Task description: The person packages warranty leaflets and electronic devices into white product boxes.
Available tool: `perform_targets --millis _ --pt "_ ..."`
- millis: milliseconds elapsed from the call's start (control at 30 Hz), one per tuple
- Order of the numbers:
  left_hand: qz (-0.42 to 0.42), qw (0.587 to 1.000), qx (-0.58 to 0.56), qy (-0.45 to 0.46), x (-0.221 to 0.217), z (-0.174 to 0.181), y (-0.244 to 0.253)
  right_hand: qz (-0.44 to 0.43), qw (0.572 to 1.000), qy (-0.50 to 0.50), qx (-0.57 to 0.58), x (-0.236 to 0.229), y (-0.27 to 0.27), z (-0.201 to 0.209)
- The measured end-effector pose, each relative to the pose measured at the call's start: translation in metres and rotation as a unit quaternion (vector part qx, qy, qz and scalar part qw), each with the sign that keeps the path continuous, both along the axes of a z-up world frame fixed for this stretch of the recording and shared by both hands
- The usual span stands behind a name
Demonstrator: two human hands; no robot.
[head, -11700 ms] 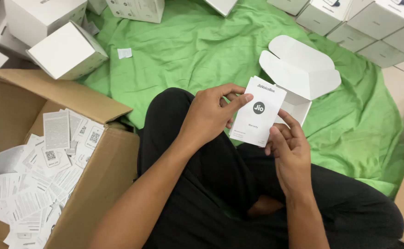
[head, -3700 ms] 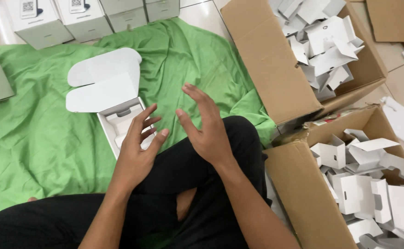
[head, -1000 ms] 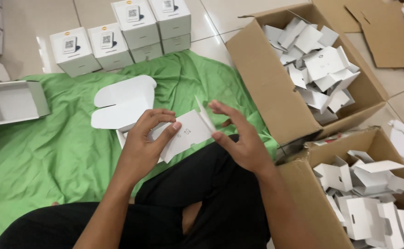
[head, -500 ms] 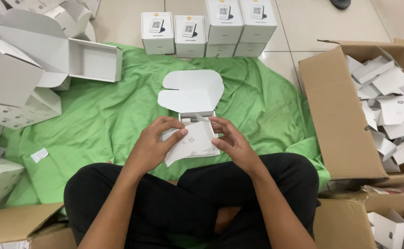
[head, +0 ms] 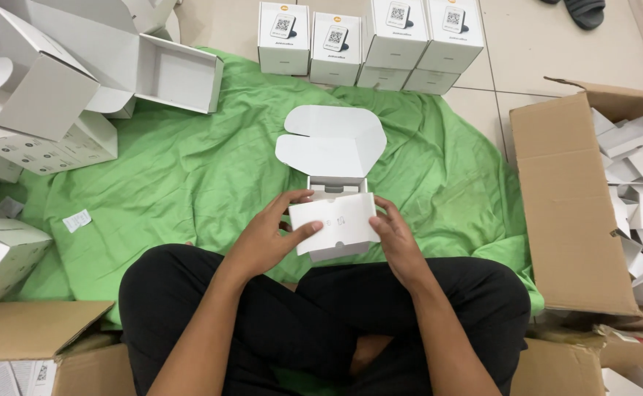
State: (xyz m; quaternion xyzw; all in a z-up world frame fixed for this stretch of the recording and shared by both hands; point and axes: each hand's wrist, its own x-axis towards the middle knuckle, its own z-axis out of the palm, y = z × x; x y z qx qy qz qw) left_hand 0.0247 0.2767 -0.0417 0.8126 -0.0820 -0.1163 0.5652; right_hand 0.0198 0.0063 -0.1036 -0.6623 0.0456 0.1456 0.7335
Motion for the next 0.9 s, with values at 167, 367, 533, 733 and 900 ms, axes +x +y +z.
perform_targets --millis 167,367,533,733,900 --pt "-0.072 0.997 0.028 -0.010 -0.004 0.009 0.003 -0.052 0.997 0.041 0.044 -0.001 0.002 0.012" --pt "-0.076 0.993 0.080 -0.046 0.003 -0.001 0.006 -0.090 0.992 0.075 0.056 -0.002 0.005 0.022" --pt "-0.082 0.994 0.066 -0.031 0.021 -0.001 0.007 -0.080 0.996 0.012 0.031 0.003 -0.007 -0.005" --pt "-0.108 0.994 0.001 -0.010 0.041 -0.022 0.003 -0.101 0.992 0.065 -0.049 0.014 -0.004 -0.004" --pt "-0.117 0.990 0.080 0.012 0.050 -0.050 0.003 -0.107 0.989 0.088 -0.046 0.015 -0.006 -0.012"
